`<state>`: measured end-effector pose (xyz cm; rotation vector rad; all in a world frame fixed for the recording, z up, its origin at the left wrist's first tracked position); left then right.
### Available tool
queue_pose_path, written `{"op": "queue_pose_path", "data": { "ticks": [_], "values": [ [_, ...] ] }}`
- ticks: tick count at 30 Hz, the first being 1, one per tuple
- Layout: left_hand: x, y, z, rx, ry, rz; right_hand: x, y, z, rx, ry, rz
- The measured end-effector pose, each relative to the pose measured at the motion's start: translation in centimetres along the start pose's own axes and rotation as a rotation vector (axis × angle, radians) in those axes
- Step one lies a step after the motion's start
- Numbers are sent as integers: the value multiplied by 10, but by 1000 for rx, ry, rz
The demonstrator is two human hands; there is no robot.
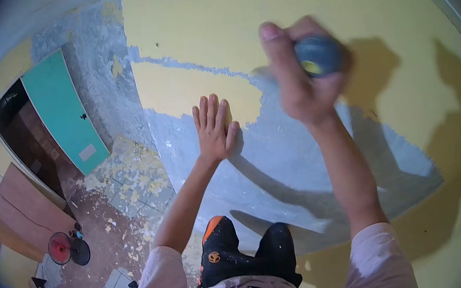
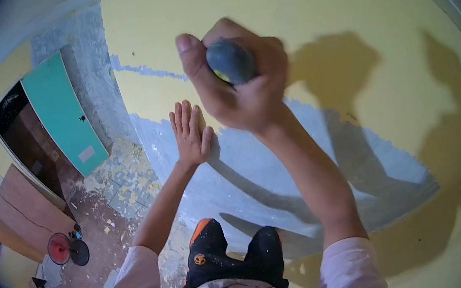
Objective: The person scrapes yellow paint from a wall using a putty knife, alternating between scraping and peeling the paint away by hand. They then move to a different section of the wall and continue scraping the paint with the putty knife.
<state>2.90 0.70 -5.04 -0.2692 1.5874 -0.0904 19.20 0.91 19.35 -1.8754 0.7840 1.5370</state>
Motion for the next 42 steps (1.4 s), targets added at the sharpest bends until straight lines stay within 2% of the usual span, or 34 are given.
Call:
{"op": "queue_pose_path", "data": {
  "ticks": [1, 3, 4, 6, 8, 10, 11, 12, 13, 15, 16, 18, 20, 21, 22, 24, 26, 27, 28, 30, 32, 34, 36, 38, 40, 42],
  "values": [
    [5, -6, 3, 9, -15, -8, 7, -1, 6, 5, 16, -8],
    [-3, -20, 6, 141, -86, -78, 10, 6, 18, 27, 193, -97],
    [2, -24, 8, 140, -85, -76, 9, 5, 10, 27, 190, -98],
    [32, -41, 17, 388, -296, 50, 7, -9, -18, -208, 135, 24],
    [63, -49, 37, 361, -346, 23, 15, 2, 1, -114, 94, -5],
    [95, -47, 45, 497, -572, -8, 16, 12, 10, 102, 21, -133],
    [99, -52, 50, 494, -569, -1, 13, 6, -15, 116, -122, -70],
    [104, -55, 57, 528, -627, -23, 15, -4, -12, -141, 187, 26],
    [107, -55, 60, 564, -686, -47, 16, -3, -12, -87, 146, 38],
    [113, -56, 59, 627, -727, -110, 24, -4, -3, -24, 128, 45],
    [116, -54, 61, 686, -750, -173, 27, 1, 5, 49, 89, -40],
    [120, -58, 63, 673, -759, -141, 25, 5, 0, 117, 29, -128],
    [137, -56, 68, 730, -811, -250, 23, -20, -12, -376, 283, 56],
    [141, -58, 72, 738, -857, -254, 30, -16, -10, -99, 154, 106],
    [148, -61, 76, 739, -870, -260, 40, -8, 15, 69, 186, -9],
    [164, -59, 82, 775, -889, -304, 41, -7, 1, 155, 41, -47],
    [196, -58, 90, 769, -932, -380, 38, -31, -8, -324, 330, 58],
    [206, -54, 91, 760, -971, -448, 34, -33, -27, -320, 237, -117],
    [214, -52, 92, 767, -976, -445, 39, -28, -14, -315, 240, -124],
    [224, -53, 101, 798, -974, -522, 56, -10, 4, 202, 95, 54],
    [218, -55, 107, 851, -950, -562, 45, -15, -28, 315, 46, 79],
    [214, -53, 108, 902, -921, -604, 42, -34, -28, -576, 301, -11],
    [216, -60, 106, 801, -931, -604, 66, -28, 9, 92, 136, 152],
    [222, -62, 108, 817, -953, -602, 61, -22, 13, 40, 163, 42],
    [223, -63, 105, 847, -940, -624, 56, -32, -7, -205, 141, 128],
    [228, -68, 103, 887, -1092, -607, 60, -26, -5, -82, 42, 162]
  ]
}}
Point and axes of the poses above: each hand's wrist, its own x-axis away from the middle knuckle, its own y-axis out of the palm, z = x × y, the point moved 6 cm from there along -x, towards the middle knuckle, and after that the axes turned 13 degrees about y, right-handed, at the moved point
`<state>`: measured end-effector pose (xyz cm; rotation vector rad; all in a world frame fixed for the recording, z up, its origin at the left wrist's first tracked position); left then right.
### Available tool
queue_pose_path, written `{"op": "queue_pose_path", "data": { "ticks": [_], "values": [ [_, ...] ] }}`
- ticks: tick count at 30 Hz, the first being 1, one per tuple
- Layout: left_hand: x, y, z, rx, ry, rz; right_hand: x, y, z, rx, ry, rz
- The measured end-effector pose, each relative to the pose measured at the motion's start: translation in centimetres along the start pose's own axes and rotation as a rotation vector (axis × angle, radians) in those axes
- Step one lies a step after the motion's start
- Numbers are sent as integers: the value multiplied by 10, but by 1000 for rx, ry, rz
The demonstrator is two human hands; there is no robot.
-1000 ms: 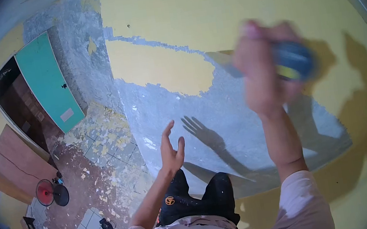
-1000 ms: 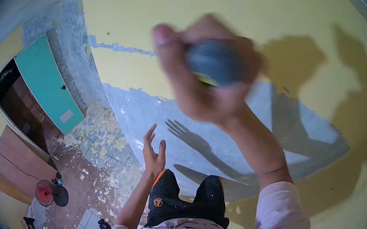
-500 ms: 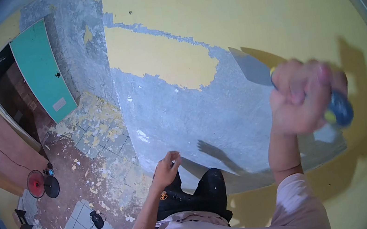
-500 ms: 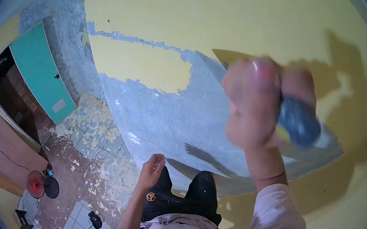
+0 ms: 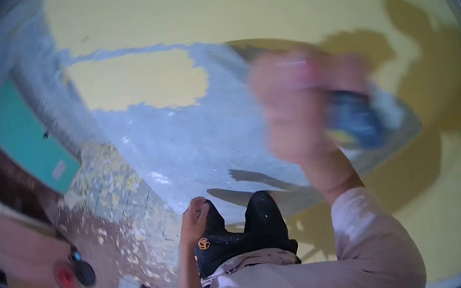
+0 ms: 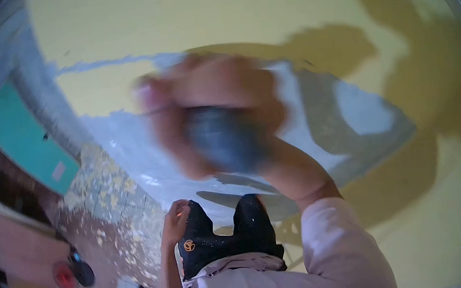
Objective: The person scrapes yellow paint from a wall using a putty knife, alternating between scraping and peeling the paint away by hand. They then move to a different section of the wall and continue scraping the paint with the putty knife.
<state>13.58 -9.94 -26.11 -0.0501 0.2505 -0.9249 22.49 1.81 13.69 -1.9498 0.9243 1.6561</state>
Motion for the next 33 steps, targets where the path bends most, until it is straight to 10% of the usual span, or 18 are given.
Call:
{"op": "queue_pose_path", "data": {
  "ticks": [14, 20, 23, 26, 28, 30, 33],
  "values": [
    [-7, 13, 7, 16, 18, -78, 22, -16, -29, 143, -42, -62],
    [-75, -55, 130, -288, 468, 145, 4, -6, -15, 300, -182, -7],
    [-108, -90, 191, -275, 702, 397, -8, -29, 46, -683, 356, -661],
    [-129, -81, 204, -474, 767, 429, 0, 19, 32, 318, 167, -4],
    [-127, -63, 200, -480, 812, 418, -8, 20, 15, 232, 112, -35],
    [-118, -51, 192, -448, 824, 359, -10, -3, 18, -683, 619, 28],
    [-107, -40, 161, -323, 644, 347, -13, 26, 21, -38, 165, -53]
  ]
}}
Point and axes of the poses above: each hand's wrist, its own x-axis away from the middle knuckle, its own y-axis out of the palm, z = x × y, the point moved 6 cm from there along -x, towards the middle knuckle, and after that the axes turned 13 degrees about y, right-handed, at the moved point
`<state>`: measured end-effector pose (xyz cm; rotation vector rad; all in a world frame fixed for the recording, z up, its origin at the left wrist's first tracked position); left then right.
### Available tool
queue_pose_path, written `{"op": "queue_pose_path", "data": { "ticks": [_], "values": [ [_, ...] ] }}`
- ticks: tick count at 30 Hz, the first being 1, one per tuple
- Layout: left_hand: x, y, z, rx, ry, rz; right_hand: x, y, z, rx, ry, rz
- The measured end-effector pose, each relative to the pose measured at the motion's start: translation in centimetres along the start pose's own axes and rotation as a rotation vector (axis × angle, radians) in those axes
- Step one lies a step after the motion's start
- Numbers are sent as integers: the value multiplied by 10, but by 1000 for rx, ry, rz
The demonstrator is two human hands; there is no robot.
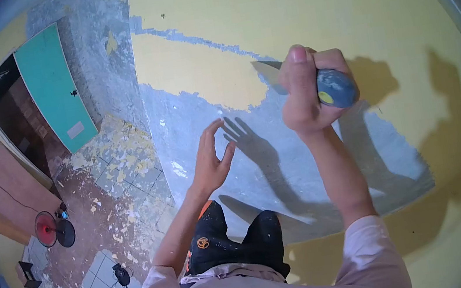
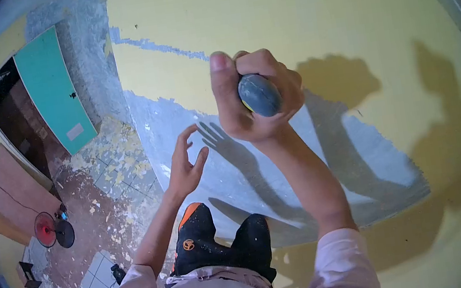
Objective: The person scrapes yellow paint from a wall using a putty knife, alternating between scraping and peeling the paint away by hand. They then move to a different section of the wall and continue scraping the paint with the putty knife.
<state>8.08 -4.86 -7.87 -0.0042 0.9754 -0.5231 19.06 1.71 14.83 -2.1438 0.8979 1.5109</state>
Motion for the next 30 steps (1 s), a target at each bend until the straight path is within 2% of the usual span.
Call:
{"op": "queue_pose_path", "data": {
  "ticks": [1, 3, 5, 7, 8, 9, 11, 12, 15, 16, 17, 19, 20, 21, 23, 27, 30],
  "values": [
    [13, 5, -7, 69, -126, -4, 5, 12, -7, 332, -224, -12],
    [39, 16, -10, 144, -181, -10, -1, 7, -35, 312, -275, 1],
    [69, 31, -11, 239, -303, -61, -12, -4, -49, -281, 212, -146],
    [90, 47, -3, 319, -392, -99, -1, 3, -4, 255, -304, -63],
    [102, 54, 0, 395, -472, -136, 1, 7, -1, 232, -213, -118],
    [107, 54, 3, 396, -469, -133, -1, 12, 3, 203, -136, -178],
    [112, 59, 13, 386, -397, -329, -4, 18, 3, 209, -157, -162],
    [112, 57, 10, 347, -363, -357, -6, 21, 3, 216, -171, -147],
    [93, 40, -6, 286, -298, -225, 0, 22, 0, 252, -176, -96],
    [82, 32, -8, 278, -337, -225, -2, 27, -13, 360, -273, -133],
    [69, 26, -15, 276, -331, -219, -5, 23, -25, 356, -281, -134],
    [43, 7, -22, 152, -195, -30, -15, 1, -30, 29, -9, -211],
    [29, 7, -31, 158, -197, -25, -15, -15, -3, -390, 209, -301],
    [17, 2, -36, 44, -131, 44, -7, 16, -4, 256, -199, -51],
    [15, 1, -39, -70, -64, 105, -5, 26, 25, 215, 33, -166],
    [8, 4, -45, -136, -25, 133, -11, 37, 10, 317, -167, -153],
    [17, 8, -47, -87, -40, 58, 0, 32, -15, 408, -257, -137]
  ]
}}
Point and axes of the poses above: each hand's wrist, its own x-axis away from the middle knuckle, its own y-axis out of the palm, z = x × y, the point moved 6 cm from there along -x, towards the middle knuckle, and after that the axes turned 13 degrees about y, right-handed, at the moved point
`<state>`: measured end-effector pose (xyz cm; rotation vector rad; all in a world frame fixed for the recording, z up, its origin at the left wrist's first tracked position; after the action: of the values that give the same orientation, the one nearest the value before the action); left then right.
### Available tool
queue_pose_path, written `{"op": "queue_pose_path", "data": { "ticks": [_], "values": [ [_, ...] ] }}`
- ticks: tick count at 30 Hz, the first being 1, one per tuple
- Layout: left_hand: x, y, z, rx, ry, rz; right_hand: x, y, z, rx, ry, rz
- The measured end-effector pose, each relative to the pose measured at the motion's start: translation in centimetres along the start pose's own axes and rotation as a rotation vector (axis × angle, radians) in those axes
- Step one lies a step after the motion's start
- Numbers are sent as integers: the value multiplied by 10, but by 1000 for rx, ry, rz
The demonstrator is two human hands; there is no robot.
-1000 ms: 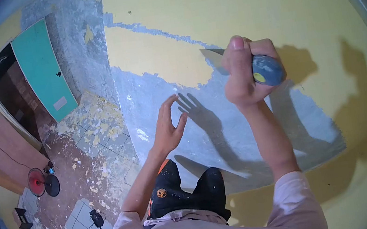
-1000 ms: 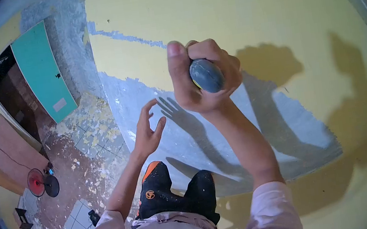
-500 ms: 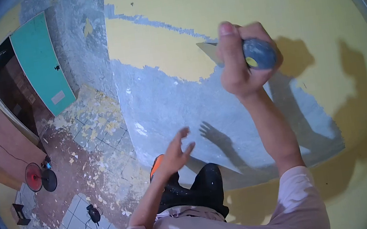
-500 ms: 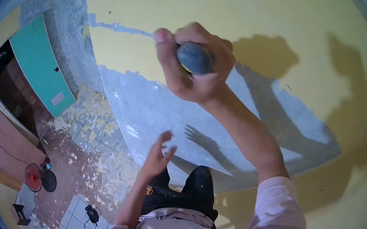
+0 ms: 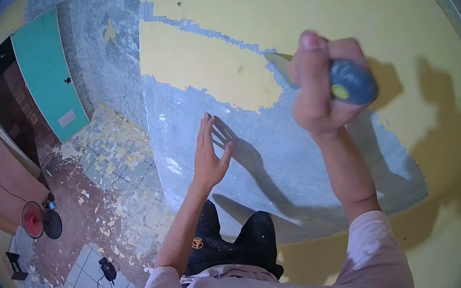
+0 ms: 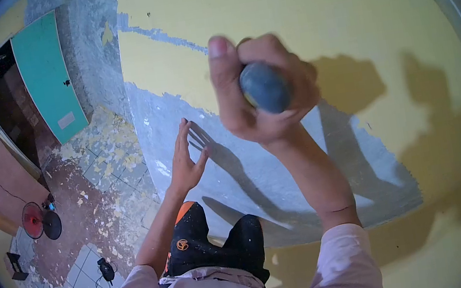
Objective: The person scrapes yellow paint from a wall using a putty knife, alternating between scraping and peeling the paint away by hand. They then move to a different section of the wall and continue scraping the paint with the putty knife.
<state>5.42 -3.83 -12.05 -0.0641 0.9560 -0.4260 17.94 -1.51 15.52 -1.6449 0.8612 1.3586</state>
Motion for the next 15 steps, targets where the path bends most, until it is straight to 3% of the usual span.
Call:
{"op": "queue_pose_path", "data": {
  "ticks": [5, 6, 8, 9, 11, 13, 15],
  "values": [
    [0, -2, -4, 54, -16, -8, -4, -7, -1, 135, 662, -239],
    [2, -2, -5, 67, -22, -16, 1, -3, 4, 139, 671, -241],
    [4, -3, -6, 79, -36, -26, 4, -5, 1, 25, 241, 91],
    [5, -3, -7, 90, -50, -41, 6, -12, 7, 25, 240, 90],
    [2, -5, -13, 91, -42, -38, 4, -33, 25, -920, 240, -30],
    [8, -4, -8, 97, -47, -63, 20, 6, 37, -39, 341, 8],
    [2, -7, -4, 100, -47, -54, 7, 0, 17, -85, 316, 11]
  ]
}}
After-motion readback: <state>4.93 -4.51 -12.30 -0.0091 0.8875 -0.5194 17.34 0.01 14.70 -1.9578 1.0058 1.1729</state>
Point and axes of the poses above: each hand's wrist, its own x-axis away from the middle knuckle, its own y-axis out of the palm, z = x × y, the point moved 6 cm from there along -x, towards the middle knuckle, and after that the axes turned 13 degrees about y, right-handed, at the moved point
